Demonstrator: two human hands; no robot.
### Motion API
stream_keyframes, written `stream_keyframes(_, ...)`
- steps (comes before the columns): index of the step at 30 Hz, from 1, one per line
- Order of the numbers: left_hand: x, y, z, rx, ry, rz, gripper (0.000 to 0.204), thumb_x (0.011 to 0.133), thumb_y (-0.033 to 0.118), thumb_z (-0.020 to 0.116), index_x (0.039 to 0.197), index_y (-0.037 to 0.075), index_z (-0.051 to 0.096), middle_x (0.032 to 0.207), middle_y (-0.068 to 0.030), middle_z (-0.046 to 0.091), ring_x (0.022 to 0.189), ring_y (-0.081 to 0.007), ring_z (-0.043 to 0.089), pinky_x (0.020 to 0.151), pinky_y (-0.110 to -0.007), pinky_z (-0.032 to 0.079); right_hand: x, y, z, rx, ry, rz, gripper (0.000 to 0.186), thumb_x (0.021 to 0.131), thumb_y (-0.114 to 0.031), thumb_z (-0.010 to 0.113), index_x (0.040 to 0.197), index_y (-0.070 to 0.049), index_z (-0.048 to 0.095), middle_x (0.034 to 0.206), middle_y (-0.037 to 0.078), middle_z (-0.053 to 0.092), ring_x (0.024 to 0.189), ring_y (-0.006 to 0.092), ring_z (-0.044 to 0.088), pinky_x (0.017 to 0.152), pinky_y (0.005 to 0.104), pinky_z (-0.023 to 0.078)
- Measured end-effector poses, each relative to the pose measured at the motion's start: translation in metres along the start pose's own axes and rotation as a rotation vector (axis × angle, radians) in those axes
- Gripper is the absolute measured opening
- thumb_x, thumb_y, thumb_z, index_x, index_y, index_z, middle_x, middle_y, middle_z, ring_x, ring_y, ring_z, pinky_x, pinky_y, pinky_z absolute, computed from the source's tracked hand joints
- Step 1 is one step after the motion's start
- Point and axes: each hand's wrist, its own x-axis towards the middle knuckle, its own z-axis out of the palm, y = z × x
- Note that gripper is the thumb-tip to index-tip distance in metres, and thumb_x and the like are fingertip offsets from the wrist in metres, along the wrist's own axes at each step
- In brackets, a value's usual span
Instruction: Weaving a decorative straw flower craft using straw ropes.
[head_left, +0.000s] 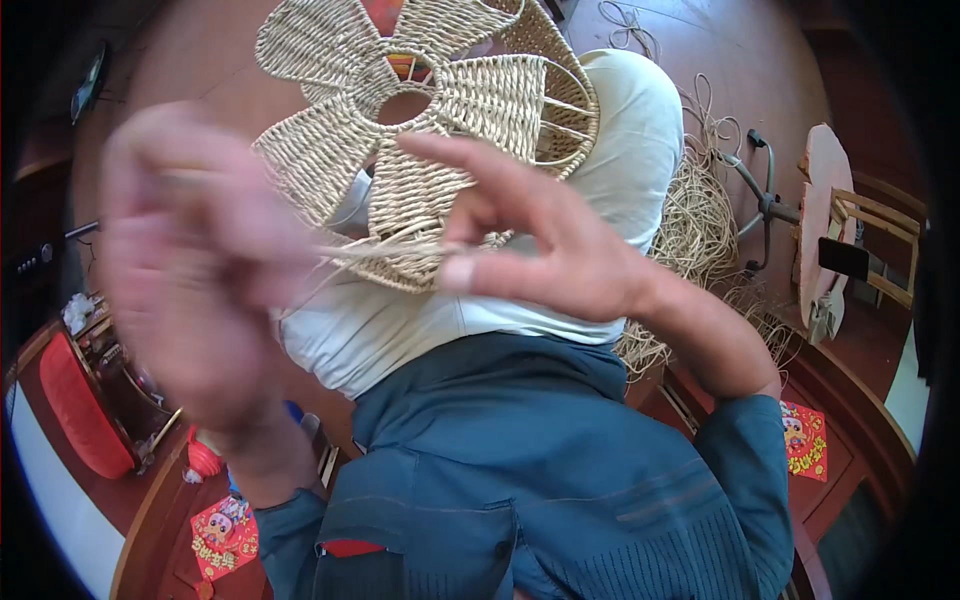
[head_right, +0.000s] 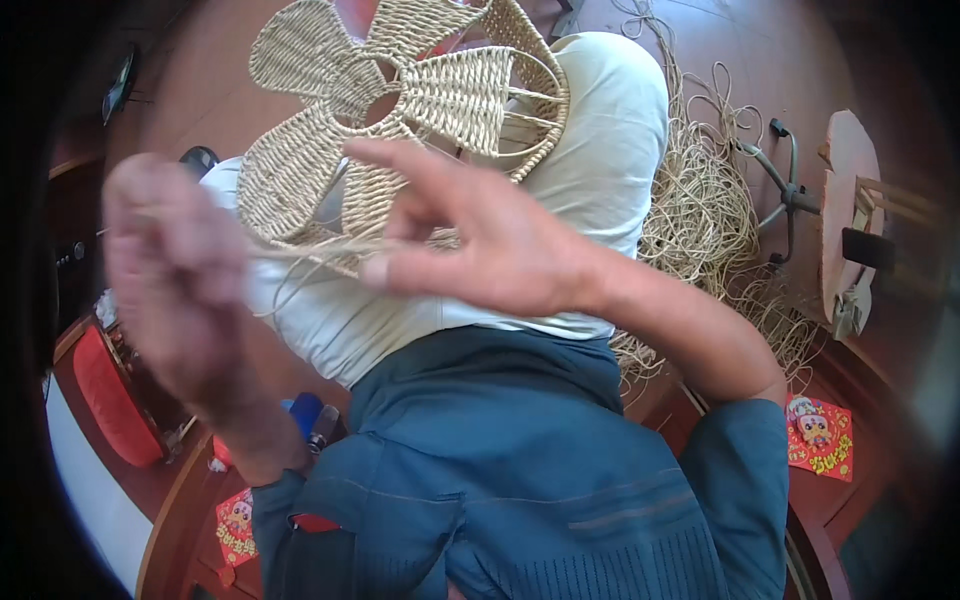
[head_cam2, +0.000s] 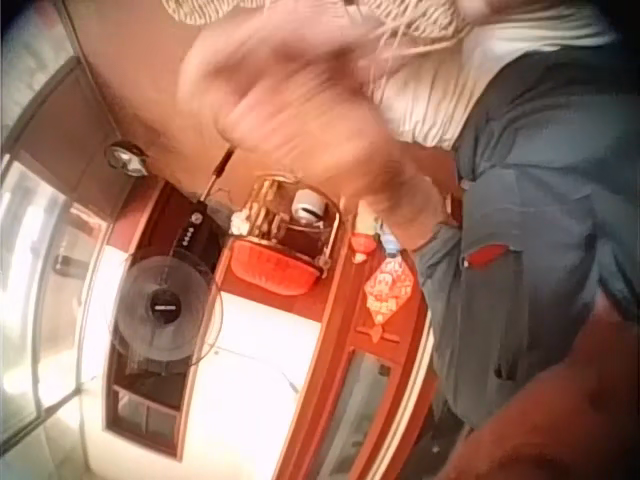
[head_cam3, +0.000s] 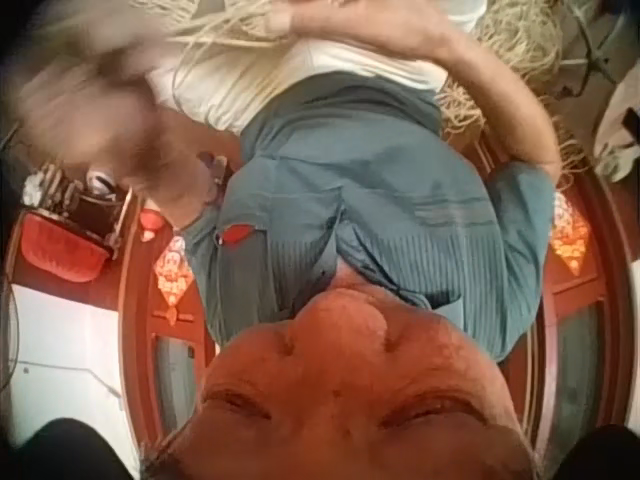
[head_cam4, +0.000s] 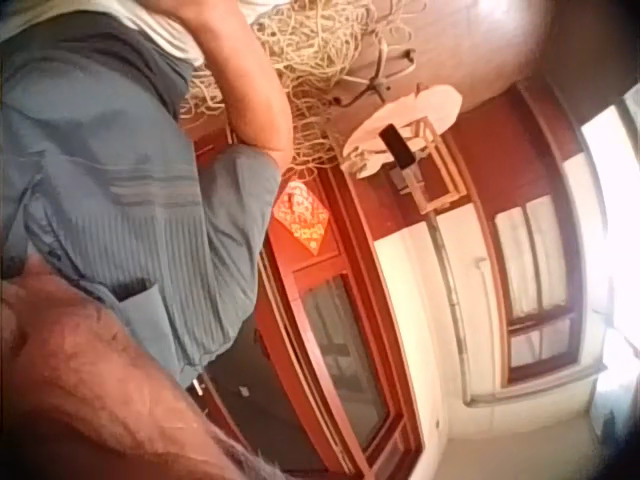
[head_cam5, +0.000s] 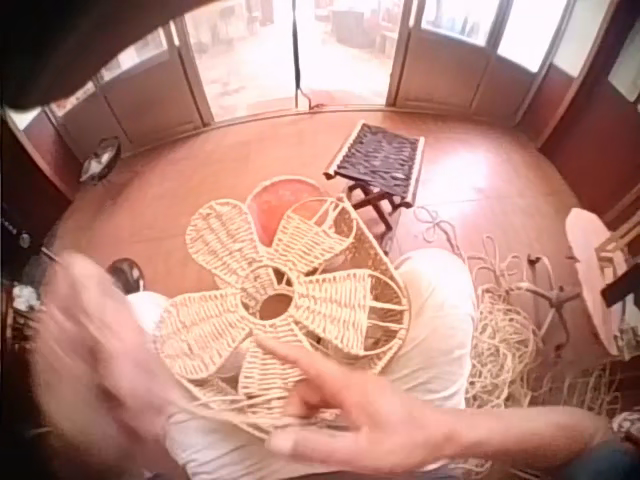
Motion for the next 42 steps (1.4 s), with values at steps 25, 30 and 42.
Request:
stream_keyframes(25, -0.022, -0.003, -0.096, 1.281, 0.470, -0.229, 0.021, 0.114, 0.020, 0.063, 0.122, 0.002, 0.069, 0.100, -0.0065, 0.071, 0.087, -0.0142, 0.068, 0.079, -0.030, 0.055, -0.101, 0.092, -0.181, 0.669, 0.656, 0.362, 0.016, 0.109, -0.007, 0.066, 0.122, -0.014, 0.060, 0.074, -0.012, 0.039, 0.054, -0.0005, 0.029, 0.046, 0.0199, 0.022)
stream_keyframes(30, -0.019, -0.044, 0.009, 1.113, 0.049, -0.047, 0.015, 0.098, 0.002, 0.074, 0.113, 0.003, 0.076, 0.107, -0.0120, 0.073, 0.103, -0.0269, 0.071, 0.092, -0.038, 0.055, -0.120, 0.097, -0.215, 0.638, 0.873, 0.324, 0.011, 0.111, -0.009, 0.065, 0.119, -0.014, 0.061, 0.075, -0.010, 0.037, 0.054, 0.0008, 0.028, 0.045, 0.0212, 0.022)
stream_keyframes(42, 0.006, -0.106, 0.071, 1.084, -0.150, 0.006, 0.014, 0.094, 0.015, 0.081, 0.092, 0.007, 0.070, 0.091, -0.0094, 0.064, 0.091, -0.0323, 0.066, 0.081, -0.048, 0.051, -0.146, 0.085, -0.293, 0.598, 1.146, 0.184, 0.020, 0.113, -0.011, 0.066, 0.096, -0.014, 0.054, 0.072, -0.008, 0.035, 0.056, 0.0040, 0.026, 0.048, 0.0235, 0.023)
